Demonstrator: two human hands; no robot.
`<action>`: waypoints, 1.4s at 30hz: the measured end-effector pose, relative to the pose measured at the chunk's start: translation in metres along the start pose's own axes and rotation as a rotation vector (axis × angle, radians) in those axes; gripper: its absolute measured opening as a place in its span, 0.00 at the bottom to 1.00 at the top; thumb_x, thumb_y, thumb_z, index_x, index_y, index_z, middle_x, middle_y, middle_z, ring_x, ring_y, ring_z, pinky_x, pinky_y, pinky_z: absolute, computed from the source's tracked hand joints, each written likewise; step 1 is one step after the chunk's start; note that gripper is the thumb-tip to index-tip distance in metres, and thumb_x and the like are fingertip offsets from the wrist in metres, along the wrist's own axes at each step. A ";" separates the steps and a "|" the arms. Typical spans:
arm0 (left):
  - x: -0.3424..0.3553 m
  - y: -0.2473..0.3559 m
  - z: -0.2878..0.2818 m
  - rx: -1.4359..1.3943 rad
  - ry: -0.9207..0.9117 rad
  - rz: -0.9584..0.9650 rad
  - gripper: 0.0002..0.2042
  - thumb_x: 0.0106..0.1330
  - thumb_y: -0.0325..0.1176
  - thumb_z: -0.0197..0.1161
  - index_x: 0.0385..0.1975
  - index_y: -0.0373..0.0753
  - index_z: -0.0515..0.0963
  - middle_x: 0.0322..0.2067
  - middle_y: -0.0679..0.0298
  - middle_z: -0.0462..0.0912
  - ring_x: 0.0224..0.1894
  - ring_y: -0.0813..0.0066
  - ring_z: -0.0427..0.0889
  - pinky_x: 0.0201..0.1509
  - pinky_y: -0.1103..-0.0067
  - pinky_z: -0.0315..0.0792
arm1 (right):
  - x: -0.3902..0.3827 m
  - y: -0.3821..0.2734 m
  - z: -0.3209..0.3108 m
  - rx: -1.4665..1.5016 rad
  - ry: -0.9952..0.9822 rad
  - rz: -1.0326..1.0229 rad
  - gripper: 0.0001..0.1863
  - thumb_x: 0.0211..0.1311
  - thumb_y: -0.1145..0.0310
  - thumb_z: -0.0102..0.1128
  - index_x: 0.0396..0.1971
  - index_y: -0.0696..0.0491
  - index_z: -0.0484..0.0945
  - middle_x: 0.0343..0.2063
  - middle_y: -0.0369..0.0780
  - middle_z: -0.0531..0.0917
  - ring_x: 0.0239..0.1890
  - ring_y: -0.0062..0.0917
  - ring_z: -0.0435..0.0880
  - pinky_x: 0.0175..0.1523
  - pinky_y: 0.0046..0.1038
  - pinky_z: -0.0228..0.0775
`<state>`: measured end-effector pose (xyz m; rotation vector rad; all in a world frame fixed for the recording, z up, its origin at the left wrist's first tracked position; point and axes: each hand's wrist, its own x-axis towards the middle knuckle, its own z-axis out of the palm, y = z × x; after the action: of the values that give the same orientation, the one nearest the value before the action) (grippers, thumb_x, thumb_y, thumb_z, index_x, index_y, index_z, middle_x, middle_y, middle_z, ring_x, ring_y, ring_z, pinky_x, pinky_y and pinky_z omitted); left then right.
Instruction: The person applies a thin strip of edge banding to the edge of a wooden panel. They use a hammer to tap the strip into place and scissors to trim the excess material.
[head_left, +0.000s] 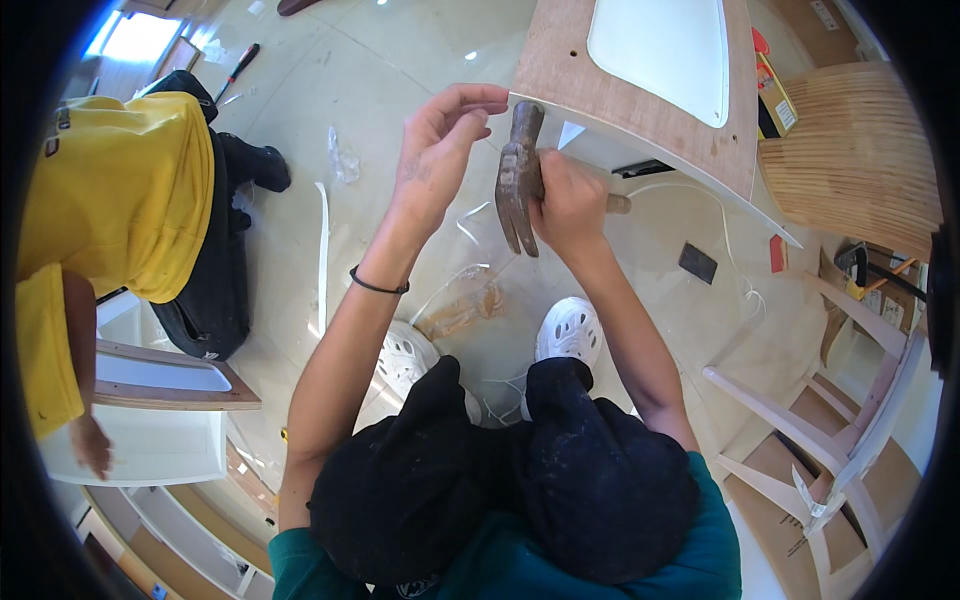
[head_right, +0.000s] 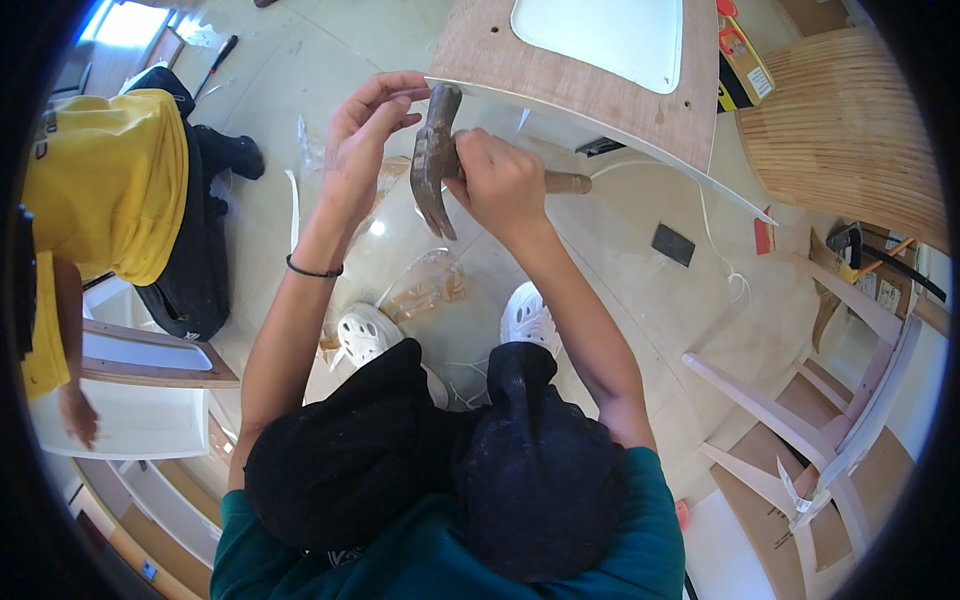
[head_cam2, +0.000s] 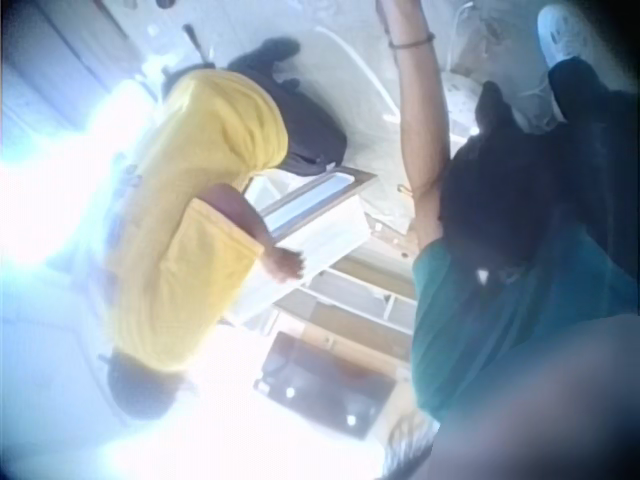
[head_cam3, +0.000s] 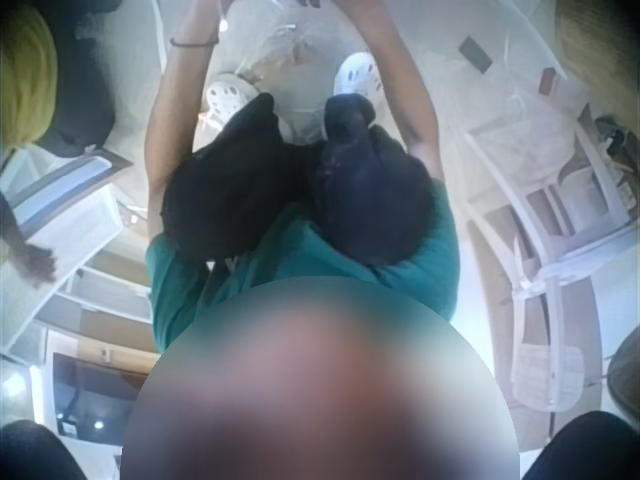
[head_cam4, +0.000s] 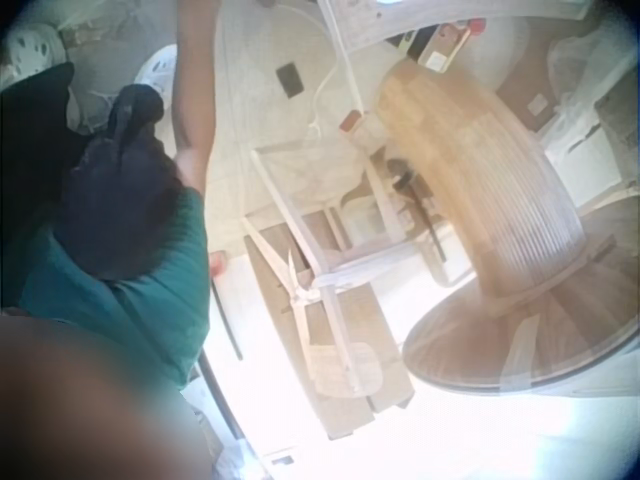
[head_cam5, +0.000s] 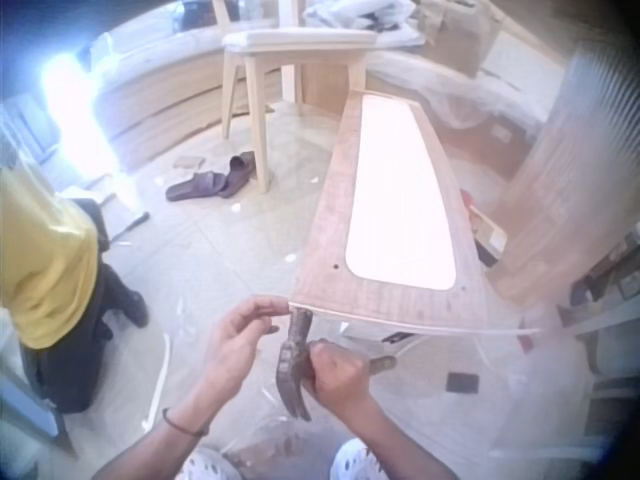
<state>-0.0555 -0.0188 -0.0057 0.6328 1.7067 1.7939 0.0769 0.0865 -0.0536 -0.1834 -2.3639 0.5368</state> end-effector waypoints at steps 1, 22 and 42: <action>0.000 0.001 0.001 0.044 0.015 0.027 0.13 0.66 0.24 0.54 0.48 0.37 0.80 0.45 0.62 0.84 0.50 0.75 0.80 0.52 0.76 0.74 | -0.001 0.001 -0.001 0.013 0.003 -0.008 0.23 0.33 0.70 0.75 0.32 0.52 0.71 0.21 0.37 0.76 0.22 0.31 0.80 0.24 0.32 0.69; 0.012 0.000 0.005 0.473 -0.052 0.393 0.17 0.61 0.28 0.67 0.51 0.44 0.82 0.38 0.62 0.81 0.37 0.73 0.80 0.39 0.78 0.75 | -0.019 0.025 -0.025 0.019 0.113 -0.036 0.24 0.24 0.77 0.70 0.31 0.54 0.73 0.20 0.39 0.75 0.20 0.34 0.78 0.23 0.33 0.69; 0.047 -0.005 0.014 0.750 -0.196 0.644 0.29 0.49 0.51 0.71 0.48 0.39 0.82 0.54 0.58 0.81 0.65 0.48 0.70 0.65 0.62 0.67 | -0.019 0.027 -0.101 -0.060 -0.683 -0.076 0.15 0.56 0.55 0.64 0.39 0.46 0.77 0.27 0.33 0.71 0.26 0.19 0.75 0.28 0.20 0.68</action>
<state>-0.0792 0.0242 -0.0122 1.7724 2.1745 1.3204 0.1581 0.1385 -0.0088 0.0822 -3.0355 0.5514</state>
